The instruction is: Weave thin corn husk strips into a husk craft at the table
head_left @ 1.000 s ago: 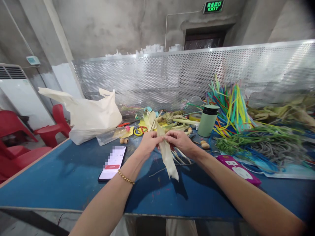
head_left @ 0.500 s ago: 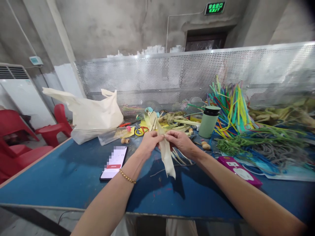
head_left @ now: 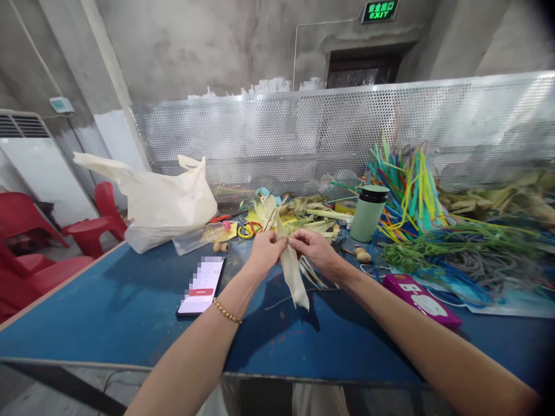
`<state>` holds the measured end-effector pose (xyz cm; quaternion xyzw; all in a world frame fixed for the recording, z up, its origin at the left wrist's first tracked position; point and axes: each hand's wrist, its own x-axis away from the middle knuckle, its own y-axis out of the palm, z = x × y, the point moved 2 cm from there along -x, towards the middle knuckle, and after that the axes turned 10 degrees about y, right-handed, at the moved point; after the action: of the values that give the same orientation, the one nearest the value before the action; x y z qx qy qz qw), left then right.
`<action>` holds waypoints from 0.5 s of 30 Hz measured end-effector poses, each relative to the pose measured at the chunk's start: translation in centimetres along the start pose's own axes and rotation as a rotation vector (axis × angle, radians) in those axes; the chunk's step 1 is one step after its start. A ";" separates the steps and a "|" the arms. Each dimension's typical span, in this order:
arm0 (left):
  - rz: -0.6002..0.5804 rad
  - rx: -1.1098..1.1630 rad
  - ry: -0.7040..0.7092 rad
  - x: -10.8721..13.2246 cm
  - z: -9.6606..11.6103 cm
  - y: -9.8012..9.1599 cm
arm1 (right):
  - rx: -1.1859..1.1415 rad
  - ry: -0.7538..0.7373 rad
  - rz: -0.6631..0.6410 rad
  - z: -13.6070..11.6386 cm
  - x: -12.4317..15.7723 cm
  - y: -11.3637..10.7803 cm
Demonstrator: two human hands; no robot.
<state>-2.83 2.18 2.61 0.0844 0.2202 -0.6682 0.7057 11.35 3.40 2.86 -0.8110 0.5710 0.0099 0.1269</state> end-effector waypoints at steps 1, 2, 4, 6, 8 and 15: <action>-0.002 -0.004 -0.003 0.0 0.0 0.0 | -0.003 0.003 0.003 0.0 0.0 0.0; -0.005 -0.010 -0.002 0.0 0.0 0.0 | -0.005 0.005 0.007 0.0 0.1 0.0; -0.001 -0.049 0.012 0.0 -0.2 0.0 | -0.005 -0.001 0.015 -0.1 0.1 0.0; 0.013 -0.101 0.029 -0.2 -0.6 -0.1 | -0.004 -0.013 0.013 -0.1 0.1 -0.1; 0.020 -0.112 0.031 -0.3 -0.9 0.0 | -0.009 -0.018 0.007 -0.1 0.1 -0.2; 0.040 -0.056 0.023 -0.2 -0.8 0.0 | -0.049 0.052 0.020 0.3 0.2 -0.2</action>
<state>-2.97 2.72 2.00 0.0767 0.2448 -0.6464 0.7186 11.63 3.38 2.63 -0.8082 0.5816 0.0041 0.0924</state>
